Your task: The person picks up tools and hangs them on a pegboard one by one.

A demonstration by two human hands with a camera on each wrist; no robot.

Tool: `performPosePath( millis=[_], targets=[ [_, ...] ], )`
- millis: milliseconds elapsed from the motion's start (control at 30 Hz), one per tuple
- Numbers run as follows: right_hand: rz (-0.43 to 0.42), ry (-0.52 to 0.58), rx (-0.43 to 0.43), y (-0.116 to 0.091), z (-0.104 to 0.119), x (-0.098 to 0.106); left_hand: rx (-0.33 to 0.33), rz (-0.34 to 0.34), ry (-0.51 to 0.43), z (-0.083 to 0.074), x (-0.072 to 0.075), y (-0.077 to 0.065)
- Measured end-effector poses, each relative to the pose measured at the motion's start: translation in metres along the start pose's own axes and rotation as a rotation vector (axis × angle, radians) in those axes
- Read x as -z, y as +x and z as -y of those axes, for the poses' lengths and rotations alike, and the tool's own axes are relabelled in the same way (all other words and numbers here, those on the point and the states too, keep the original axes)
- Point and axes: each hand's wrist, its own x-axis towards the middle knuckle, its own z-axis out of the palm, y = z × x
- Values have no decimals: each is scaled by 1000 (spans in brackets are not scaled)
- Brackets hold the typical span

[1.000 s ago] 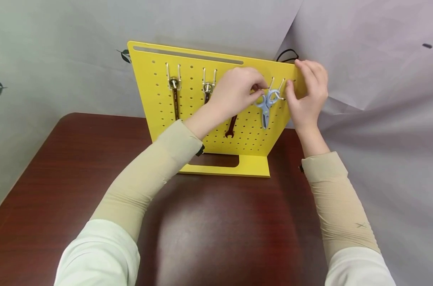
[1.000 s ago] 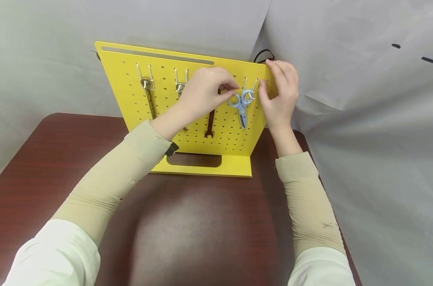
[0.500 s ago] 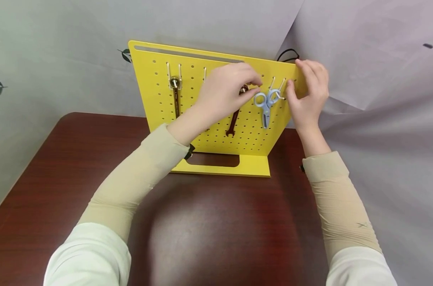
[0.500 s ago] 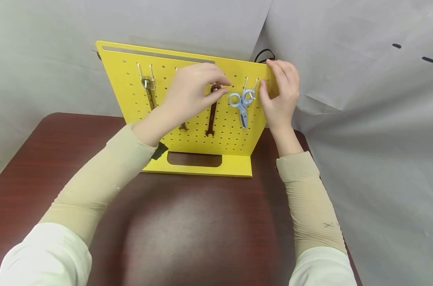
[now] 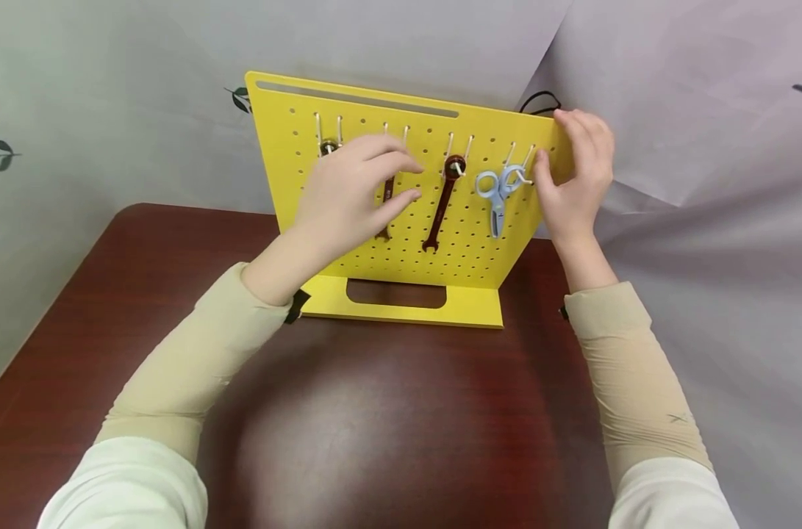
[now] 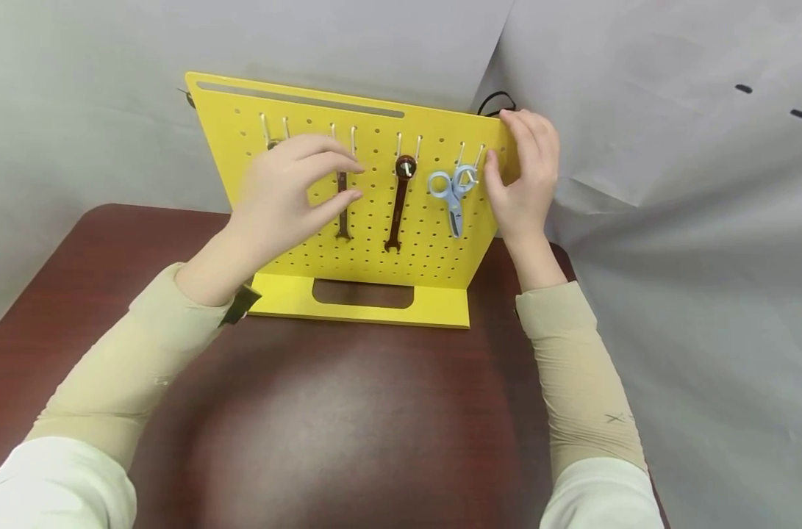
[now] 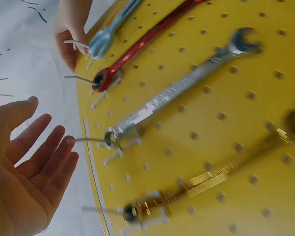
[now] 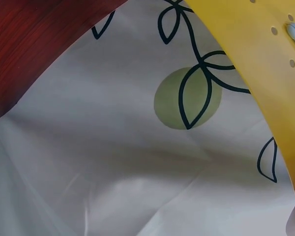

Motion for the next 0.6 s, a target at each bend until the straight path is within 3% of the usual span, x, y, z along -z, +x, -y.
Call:
performPosePath(
  millis=[167, 333, 467, 600],
  targets=[
    [18, 5, 16, 1, 5, 3, 24, 7, 19, 13, 6, -25],
    [77, -67, 47, 0, -12, 8, 52, 19, 63, 29, 12, -52],
    [128, -160, 82, -6, -23, 16, 106, 26, 105, 44, 16, -75],
    [116, -205, 99, -21, -24, 24, 175, 54, 156, 59, 18, -98]
  ],
)
